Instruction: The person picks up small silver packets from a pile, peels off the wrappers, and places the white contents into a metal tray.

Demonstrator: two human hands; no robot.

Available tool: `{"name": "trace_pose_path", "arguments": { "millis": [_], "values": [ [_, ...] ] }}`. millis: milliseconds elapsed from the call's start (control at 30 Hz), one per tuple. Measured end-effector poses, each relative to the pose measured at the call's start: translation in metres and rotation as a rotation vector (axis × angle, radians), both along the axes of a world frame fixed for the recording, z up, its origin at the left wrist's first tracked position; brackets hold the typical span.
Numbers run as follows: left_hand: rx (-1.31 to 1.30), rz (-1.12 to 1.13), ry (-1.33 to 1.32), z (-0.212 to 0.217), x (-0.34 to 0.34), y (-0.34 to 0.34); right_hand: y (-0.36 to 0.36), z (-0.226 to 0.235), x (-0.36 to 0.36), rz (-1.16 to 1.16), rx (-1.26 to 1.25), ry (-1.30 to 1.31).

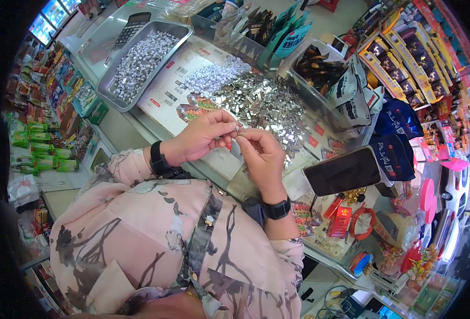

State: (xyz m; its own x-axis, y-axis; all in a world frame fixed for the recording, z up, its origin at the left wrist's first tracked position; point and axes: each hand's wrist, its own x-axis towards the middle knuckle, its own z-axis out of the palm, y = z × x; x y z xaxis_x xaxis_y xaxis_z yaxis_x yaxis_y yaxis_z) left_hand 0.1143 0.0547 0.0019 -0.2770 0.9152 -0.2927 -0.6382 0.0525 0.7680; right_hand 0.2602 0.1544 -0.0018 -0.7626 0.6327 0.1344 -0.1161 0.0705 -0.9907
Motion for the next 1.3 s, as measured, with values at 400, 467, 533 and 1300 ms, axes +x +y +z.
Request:
{"name": "trace_pose_path", "arguments": {
  "millis": [400,467,533,1300],
  "values": [
    [0.059,-0.003,0.468,-0.008,0.010,-0.004,-0.005,0.002,-0.006,0.051,-0.236,-0.019],
    [0.043,-0.003,0.514,-0.012,0.011,-0.005,-0.004,0.003,-0.005,0.097,-0.263,-0.094],
    [0.013,-0.012,0.602,-0.014,0.010,-0.006,-0.003,0.002,-0.005,0.125,-0.275,-0.132],
    [-0.008,-0.067,-0.033,-0.006,-0.042,-0.003,0.000,0.004,-0.002,0.021,-0.031,-0.113]
  ]
}}
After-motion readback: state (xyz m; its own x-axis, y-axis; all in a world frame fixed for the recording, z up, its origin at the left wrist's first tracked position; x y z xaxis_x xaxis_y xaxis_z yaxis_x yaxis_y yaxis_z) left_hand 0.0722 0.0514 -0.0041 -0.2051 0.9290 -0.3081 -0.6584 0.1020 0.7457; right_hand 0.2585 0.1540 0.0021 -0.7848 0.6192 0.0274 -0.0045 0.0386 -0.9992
